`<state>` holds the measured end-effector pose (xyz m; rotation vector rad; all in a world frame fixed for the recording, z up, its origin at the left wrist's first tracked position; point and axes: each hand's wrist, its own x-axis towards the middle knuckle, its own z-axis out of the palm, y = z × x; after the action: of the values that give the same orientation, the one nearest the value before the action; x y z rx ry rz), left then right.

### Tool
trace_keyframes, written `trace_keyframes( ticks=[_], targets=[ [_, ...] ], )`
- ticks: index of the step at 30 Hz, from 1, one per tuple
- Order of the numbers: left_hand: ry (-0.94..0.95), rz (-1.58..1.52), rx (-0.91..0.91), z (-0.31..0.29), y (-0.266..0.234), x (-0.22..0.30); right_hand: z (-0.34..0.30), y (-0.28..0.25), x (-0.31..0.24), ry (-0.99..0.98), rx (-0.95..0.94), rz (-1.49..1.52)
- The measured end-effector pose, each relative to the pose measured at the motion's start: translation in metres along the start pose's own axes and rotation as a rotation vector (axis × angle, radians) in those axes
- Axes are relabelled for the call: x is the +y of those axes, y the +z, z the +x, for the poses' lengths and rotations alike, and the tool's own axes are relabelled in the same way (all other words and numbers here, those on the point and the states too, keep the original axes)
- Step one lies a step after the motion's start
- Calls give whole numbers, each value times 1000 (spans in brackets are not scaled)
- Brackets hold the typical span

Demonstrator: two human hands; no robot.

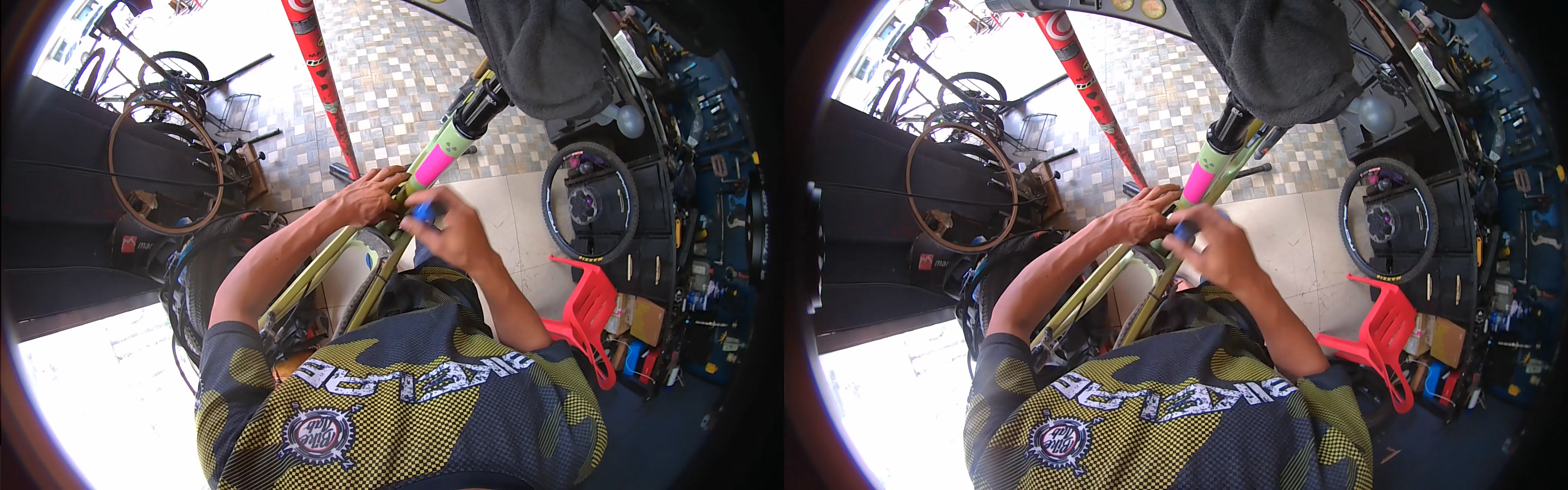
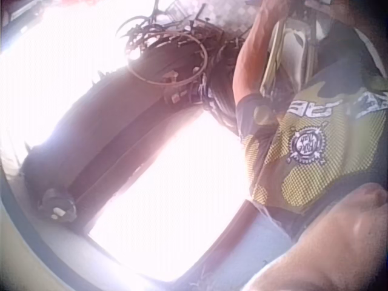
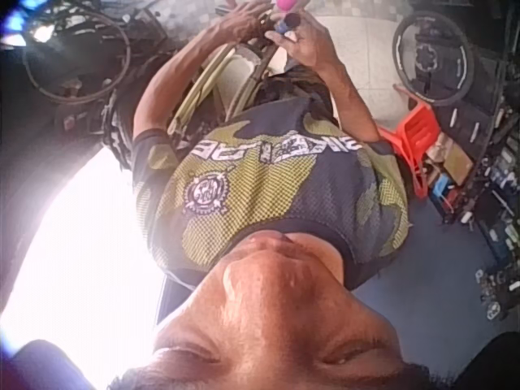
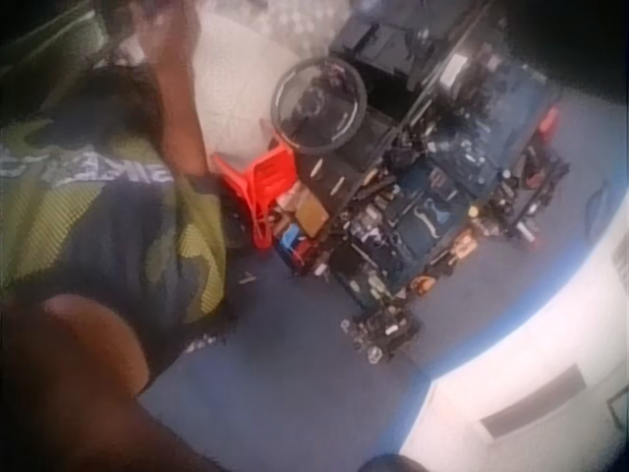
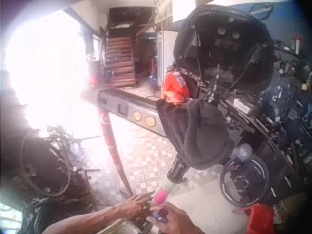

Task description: The person uses a blue marker to color a section of a lime green bicycle frame that is mounted on a repair stand. They repeatedly apply blue ink over a pink area on the frame tube, then move to a workbench to place the marker down.

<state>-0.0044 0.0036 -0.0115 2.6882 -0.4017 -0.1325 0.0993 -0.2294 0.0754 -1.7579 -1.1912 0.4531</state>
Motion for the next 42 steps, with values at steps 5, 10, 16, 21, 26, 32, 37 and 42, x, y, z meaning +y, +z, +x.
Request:
trace_keyframes(
  ticks=[5, 10, 16, 21, 26, 32, 37, 42],
  targets=[
    [2, -2, -21, 2, -9, 6, 9, -3, 36, 274, 220, 209],
    [11, -10, 97, 2, 3, 3, -10, 7, -18, -71, 38, -100],
    [5, -45, 94, 1, 2, 5, -13, 4, -9, -260, 11, -85],
    [7, -56, 55, 4, -3, 5, 9, -12, 37, 286, 207, 275],
    [19, -10, 132, 3, 12, -1, -11, 16, -15, -360, 44, -169],
    [15, -55, 87, 1, 3, 4, -6, -7, 1, 105, 143, -9],
    [18, -42, 82, 4, 2, 2, 4, -8, 19, 203, 192, 99],
    [-7, -39, 59, 2, 3, 4, -19, 16, -23, -376, -102, -262]
  ],
)
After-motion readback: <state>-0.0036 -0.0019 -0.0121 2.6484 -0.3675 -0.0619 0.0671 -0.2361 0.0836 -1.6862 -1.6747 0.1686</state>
